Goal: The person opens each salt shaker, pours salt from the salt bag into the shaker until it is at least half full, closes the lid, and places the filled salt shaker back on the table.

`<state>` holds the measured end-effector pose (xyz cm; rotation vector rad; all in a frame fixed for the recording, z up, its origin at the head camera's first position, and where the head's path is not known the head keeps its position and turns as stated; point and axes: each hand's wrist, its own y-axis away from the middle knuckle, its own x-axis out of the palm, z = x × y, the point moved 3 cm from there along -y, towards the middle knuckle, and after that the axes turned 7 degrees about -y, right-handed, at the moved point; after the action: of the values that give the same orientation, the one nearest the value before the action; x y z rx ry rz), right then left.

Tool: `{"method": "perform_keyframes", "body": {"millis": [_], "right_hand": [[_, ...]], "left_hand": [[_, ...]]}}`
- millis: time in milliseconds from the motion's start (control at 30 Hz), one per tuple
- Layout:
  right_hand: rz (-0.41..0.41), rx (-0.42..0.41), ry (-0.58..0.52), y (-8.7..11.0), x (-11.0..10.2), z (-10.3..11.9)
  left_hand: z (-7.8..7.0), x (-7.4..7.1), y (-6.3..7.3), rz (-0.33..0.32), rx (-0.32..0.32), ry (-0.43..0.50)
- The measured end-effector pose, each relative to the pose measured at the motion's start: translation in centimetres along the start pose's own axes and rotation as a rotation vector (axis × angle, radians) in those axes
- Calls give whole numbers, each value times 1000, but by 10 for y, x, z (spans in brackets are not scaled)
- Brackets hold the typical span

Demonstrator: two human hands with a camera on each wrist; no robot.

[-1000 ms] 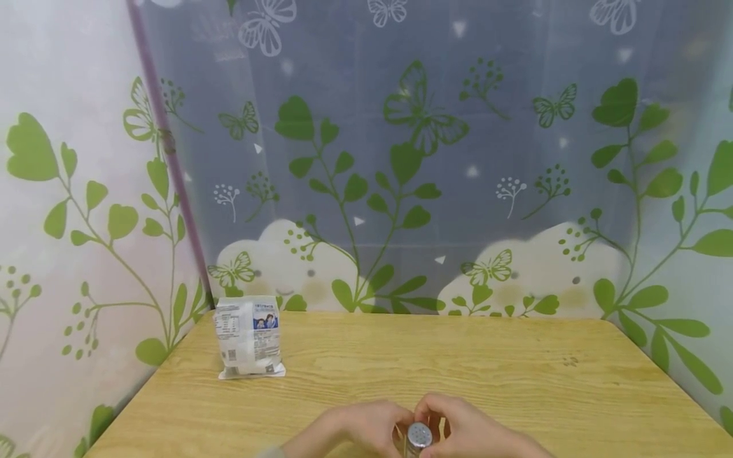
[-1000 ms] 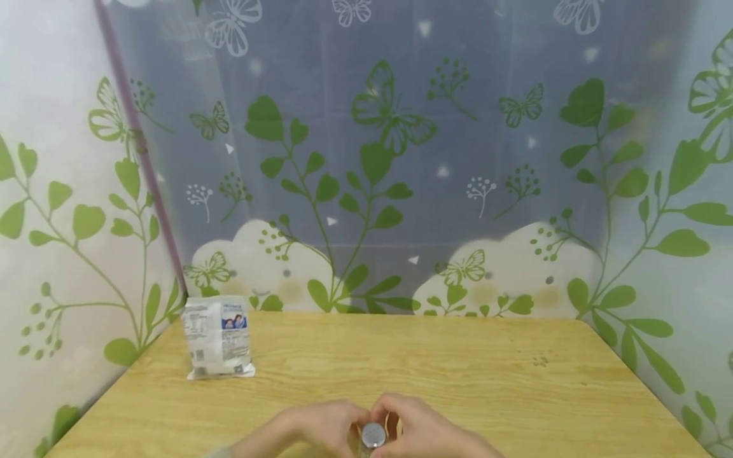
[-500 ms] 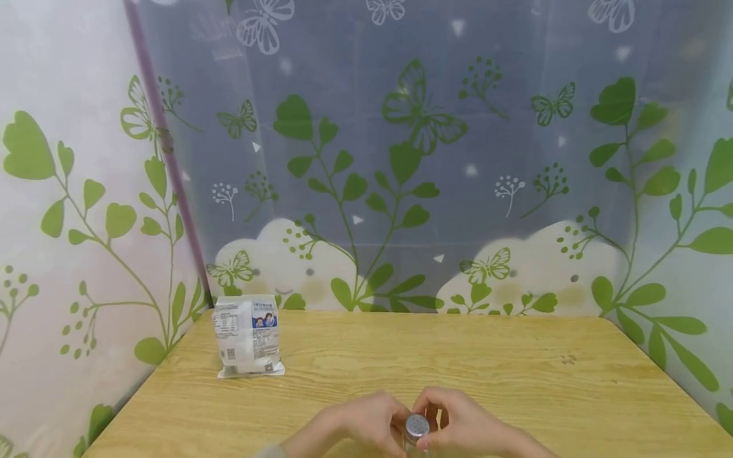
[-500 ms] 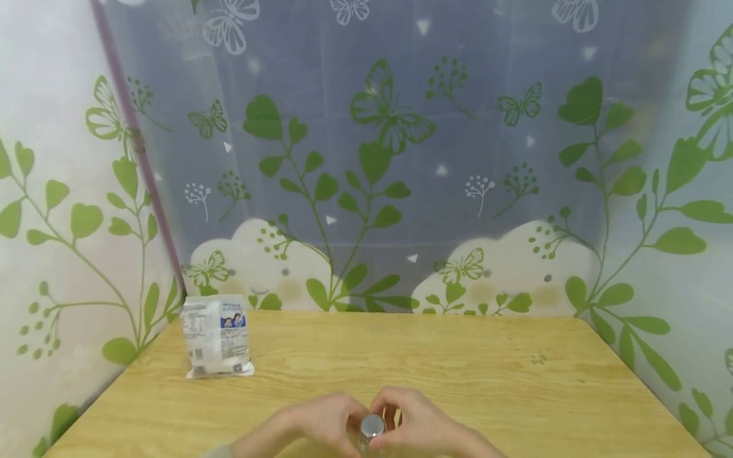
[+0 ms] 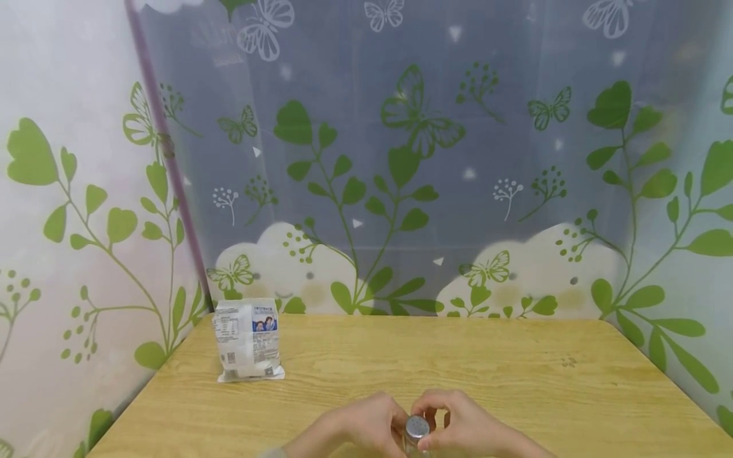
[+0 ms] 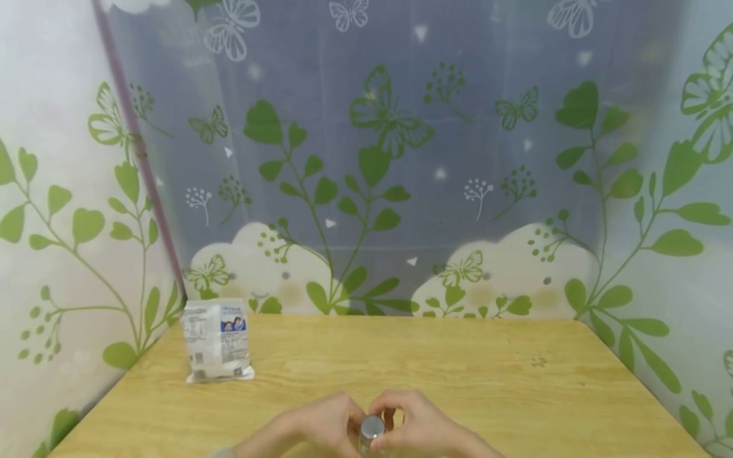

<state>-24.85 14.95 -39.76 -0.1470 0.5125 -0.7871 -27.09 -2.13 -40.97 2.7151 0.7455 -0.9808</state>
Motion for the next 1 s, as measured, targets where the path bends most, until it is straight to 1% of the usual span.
{"method": "perform_keyframes", "body": {"millis": [267,400,567,667,833,1000], "right_hand": [[-14,-54,10,-1,0,-4],[-17,-59,-20,0,-1,-8],[-3,-80,-50,-1,-1,-12],[5,-93,-52,-1,-2,-13],[0,-62,-49,-1,-3,-11],[-29,42,-41,1,-3,-10]], "left_hand": [[2,0,-1,-9,3,-19],[2,0,-1,-10,-1,-22],[1,0,-2,-2,-2,-8],[1,0,-2,6,0,-13],[2,0,-3,11,2,-24],[2,-1,-4,-6,-3,-49]]}}
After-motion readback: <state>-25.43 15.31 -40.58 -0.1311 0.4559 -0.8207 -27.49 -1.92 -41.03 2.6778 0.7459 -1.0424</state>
